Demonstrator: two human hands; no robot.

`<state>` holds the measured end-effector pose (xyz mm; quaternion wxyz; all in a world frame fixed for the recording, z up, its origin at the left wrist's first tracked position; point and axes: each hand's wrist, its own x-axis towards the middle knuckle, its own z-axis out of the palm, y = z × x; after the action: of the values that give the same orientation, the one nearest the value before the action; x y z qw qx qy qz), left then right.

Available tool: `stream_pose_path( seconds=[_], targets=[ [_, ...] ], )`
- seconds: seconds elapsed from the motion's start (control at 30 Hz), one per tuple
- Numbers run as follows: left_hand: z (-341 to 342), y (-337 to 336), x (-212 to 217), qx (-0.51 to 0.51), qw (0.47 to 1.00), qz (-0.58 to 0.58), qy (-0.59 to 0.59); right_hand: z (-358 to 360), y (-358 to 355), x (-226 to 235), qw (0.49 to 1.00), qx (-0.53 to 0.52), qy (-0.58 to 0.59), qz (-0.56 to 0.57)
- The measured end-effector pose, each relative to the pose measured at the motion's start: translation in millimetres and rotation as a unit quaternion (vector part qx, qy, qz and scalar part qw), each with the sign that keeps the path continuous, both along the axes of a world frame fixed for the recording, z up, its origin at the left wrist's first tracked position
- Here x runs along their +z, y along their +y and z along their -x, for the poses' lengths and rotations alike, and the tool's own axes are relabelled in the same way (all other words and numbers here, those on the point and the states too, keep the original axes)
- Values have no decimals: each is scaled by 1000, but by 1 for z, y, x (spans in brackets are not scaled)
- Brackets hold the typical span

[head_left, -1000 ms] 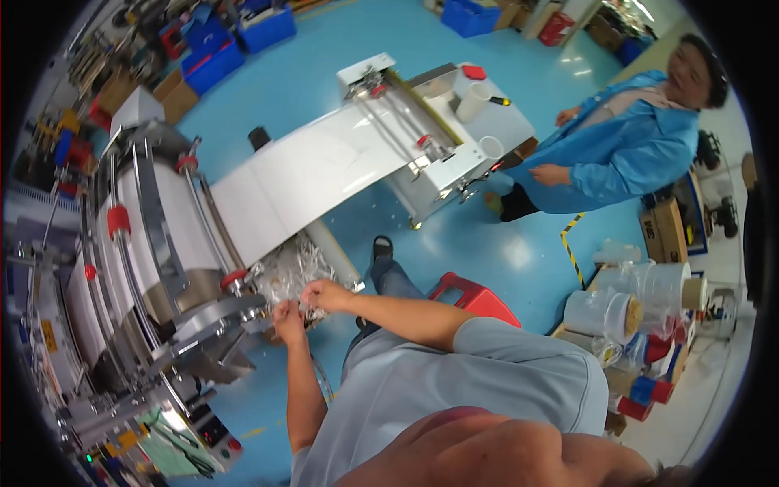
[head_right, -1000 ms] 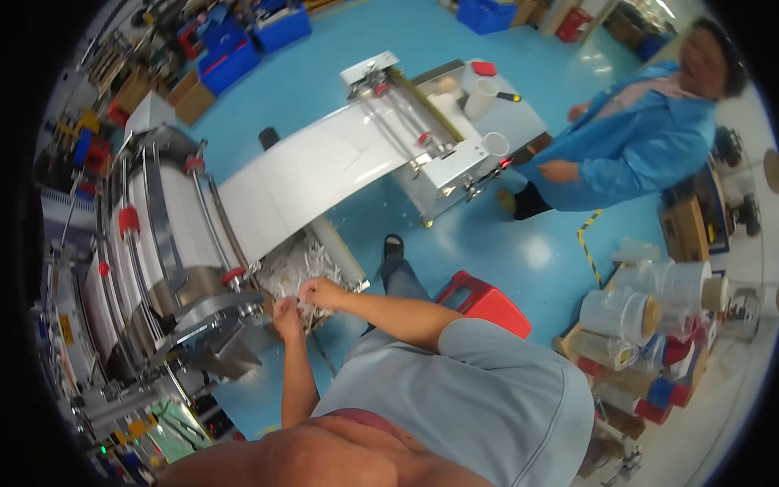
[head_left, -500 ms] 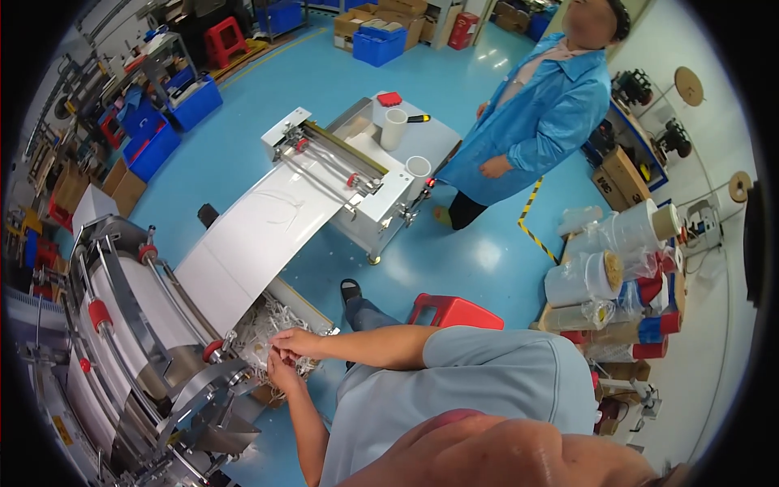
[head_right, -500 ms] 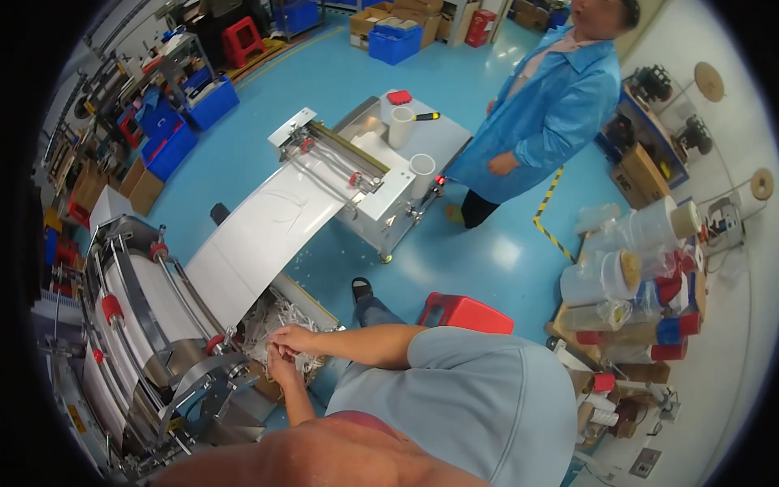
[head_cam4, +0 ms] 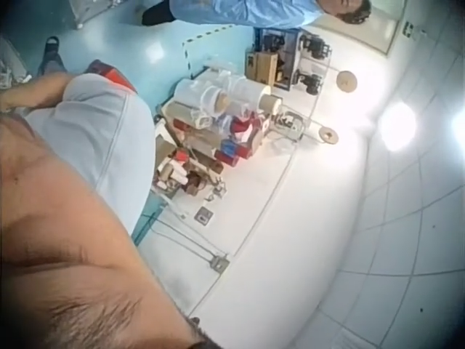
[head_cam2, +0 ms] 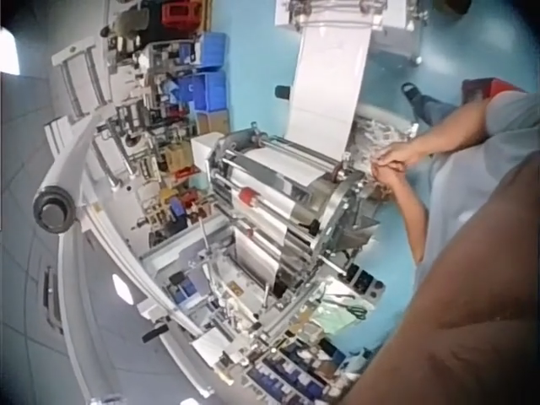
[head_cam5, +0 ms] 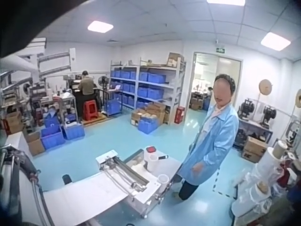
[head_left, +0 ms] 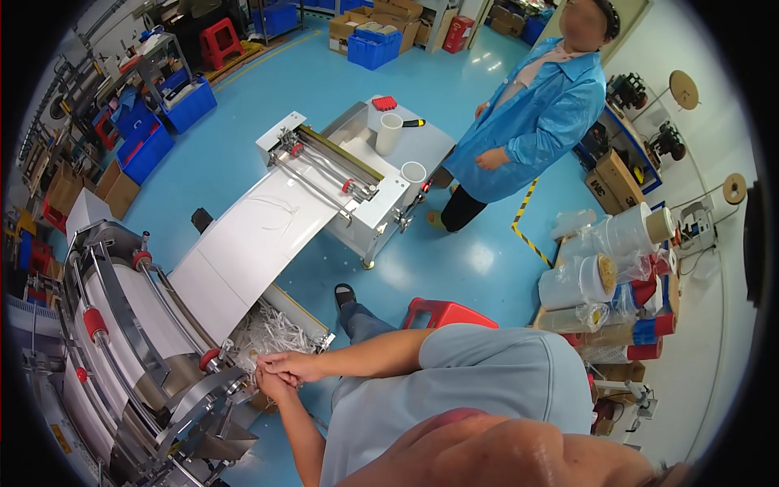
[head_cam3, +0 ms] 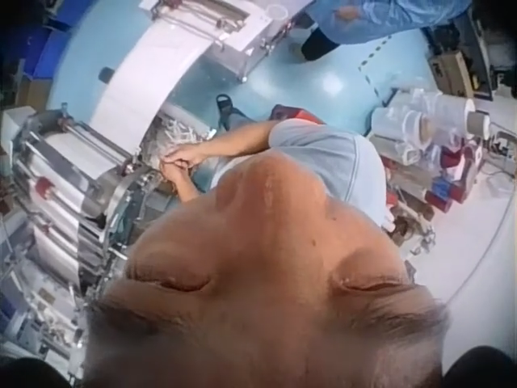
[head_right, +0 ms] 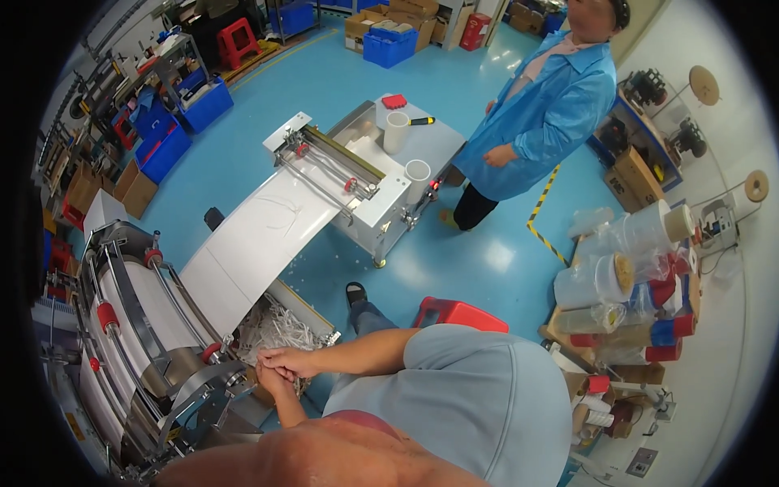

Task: Operating and managing a production machine to process film rolls on a manufacturing line.

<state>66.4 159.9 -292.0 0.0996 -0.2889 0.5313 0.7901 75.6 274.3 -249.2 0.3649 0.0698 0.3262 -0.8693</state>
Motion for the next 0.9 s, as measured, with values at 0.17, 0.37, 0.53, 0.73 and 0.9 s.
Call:
stream_pose_path(
  seconds=[0.17, 0.37, 0.53, 0.73, 0.9],
  targets=[
    [-1, -4, 6, -18, 999, 17, -31, -1, 0, -1, 999, 15, -29, 25],
    [6, -15, 15, 6, 994, 77, -71, 1, -2, 12, 996, 30, -25, 86],
    [-6, -32, -19, -44, 999, -10, -30, 0, -4, 0, 988, 86, 115, -63],
    [-7, -42, -35, -18, 988, -117, -100, -8, -16, -25, 966, 112, 174, -152],
    [-7, -46, -49, -28, 982, -153, -111, -5, -12, -23, 976, 104, 145, -124]
  ],
)
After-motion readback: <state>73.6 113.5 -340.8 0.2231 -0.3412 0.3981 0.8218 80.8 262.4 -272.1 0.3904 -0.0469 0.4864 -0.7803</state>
